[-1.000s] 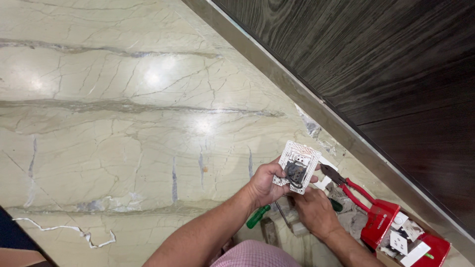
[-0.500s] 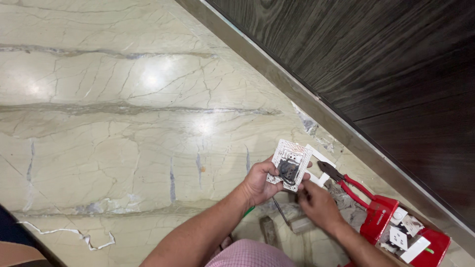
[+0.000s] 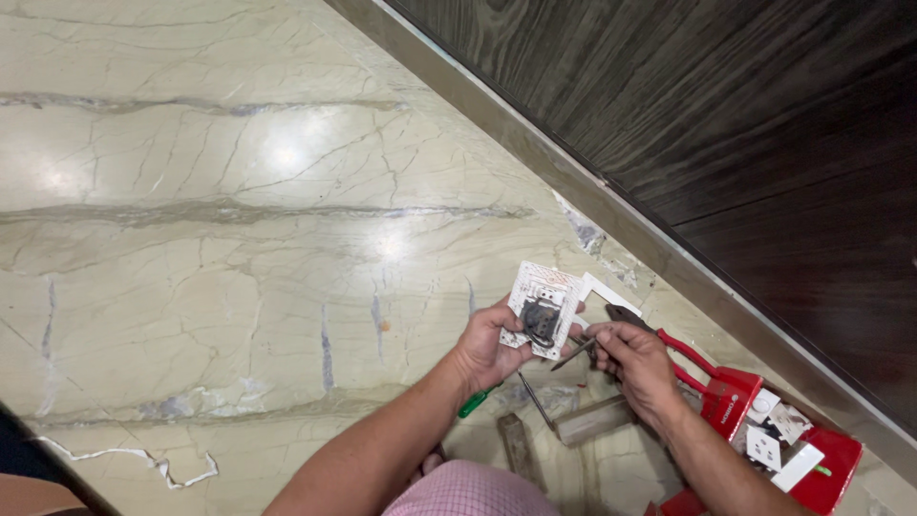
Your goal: The person is repairing an electrical socket using a screwdriver and pliers. They are seen adjusting the internal components and tightening screws to secure the parts.
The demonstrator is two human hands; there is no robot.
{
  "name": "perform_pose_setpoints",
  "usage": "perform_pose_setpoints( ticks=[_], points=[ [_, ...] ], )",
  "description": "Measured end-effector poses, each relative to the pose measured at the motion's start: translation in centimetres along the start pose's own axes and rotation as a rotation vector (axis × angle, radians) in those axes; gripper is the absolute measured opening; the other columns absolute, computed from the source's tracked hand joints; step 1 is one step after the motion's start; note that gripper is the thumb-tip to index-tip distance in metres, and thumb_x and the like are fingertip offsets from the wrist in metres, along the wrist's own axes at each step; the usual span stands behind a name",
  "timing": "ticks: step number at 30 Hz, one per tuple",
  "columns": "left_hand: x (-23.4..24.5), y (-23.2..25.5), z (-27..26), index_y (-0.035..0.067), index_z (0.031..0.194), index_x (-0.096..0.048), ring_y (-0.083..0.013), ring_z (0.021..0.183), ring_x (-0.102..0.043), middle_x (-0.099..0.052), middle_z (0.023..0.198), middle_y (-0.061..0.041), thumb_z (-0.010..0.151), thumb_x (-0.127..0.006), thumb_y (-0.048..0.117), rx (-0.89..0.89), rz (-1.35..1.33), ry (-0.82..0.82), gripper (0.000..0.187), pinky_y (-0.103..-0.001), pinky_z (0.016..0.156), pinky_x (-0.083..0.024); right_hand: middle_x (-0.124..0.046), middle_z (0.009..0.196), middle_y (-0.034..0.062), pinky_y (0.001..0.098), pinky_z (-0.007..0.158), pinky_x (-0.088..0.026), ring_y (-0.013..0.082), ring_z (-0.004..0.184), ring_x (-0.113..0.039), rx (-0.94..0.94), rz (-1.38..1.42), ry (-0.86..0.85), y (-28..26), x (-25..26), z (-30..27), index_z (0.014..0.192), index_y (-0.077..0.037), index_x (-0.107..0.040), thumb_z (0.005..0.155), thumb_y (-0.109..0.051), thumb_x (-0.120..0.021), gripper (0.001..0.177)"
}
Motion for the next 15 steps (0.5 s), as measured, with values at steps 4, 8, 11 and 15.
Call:
perform_pose_setpoints(
  ticks=[4,8,11,15],
  points=[
    [0.5,0.8,-0.1,-0.004,0.149,-0.043,-0.0416,0.123,-0.063,-0.060,0.139,-0.026,0.071,-0.048,0.012,-0.025,0.028,0.073,0.080,-0.055,0.104,-0.053,-0.065,0.075,0.0012,0.0233,0.060,-0.047,0.0080,0.065,-0.055,-0.042,-0.073,0.011,0.3,-0.1,0.4,0.107,0.001,-0.076,0.100,-0.013,-0.062,0.021],
    [1.4,1.7,-0.1,-0.008,0.147,-0.045,-0.0413,0.122,-0.064,-0.060,0.140,-0.027,0.071,-0.049,0.012,-0.086,0.023,0.068,0.079,-0.054,0.104,-0.052,-0.066,0.073,0.0017,0.0253,0.056,-0.049,0.0091,0.062,-0.057,0.001,-0.300,0.061,0.5,-1.1,0.1,0.104,-0.002,-0.078,0.098,-0.015,-0.065,0.020],
    [2.1,2.5,-0.3,-0.009,0.145,-0.046,-0.0409,0.121,-0.064,-0.060,0.139,-0.027,0.069,-0.050,0.013,-0.128,0.016,0.083,0.079,-0.054,0.104,-0.053,-0.068,0.071,0.0038,0.0280,0.054,-0.052,0.0109,0.059,-0.061,0.083,-0.564,0.124,0.1,-2.1,-0.5,0.102,-0.003,-0.077,0.094,-0.018,-0.068,0.019],
    [2.6,3.4,-0.9,-0.010,0.146,-0.047,-0.0405,0.123,-0.062,-0.059,0.141,-0.027,0.068,-0.051,0.015,-0.151,0.032,0.096,0.082,-0.052,0.105,-0.052,-0.070,0.071,0.0076,0.0329,0.055,-0.052,0.0150,0.060,-0.064,0.242,-0.778,0.173,-1.4,-3.2,-1.4,0.109,-0.005,-0.070,0.089,-0.017,-0.072,0.023]
  ],
)
Point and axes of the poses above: each hand's wrist, its own z-axis towards the middle knuckle, its own x-axis out of the back of the hand, y = z × x, the point moved 2 cm from there along z, towards the middle knuckle
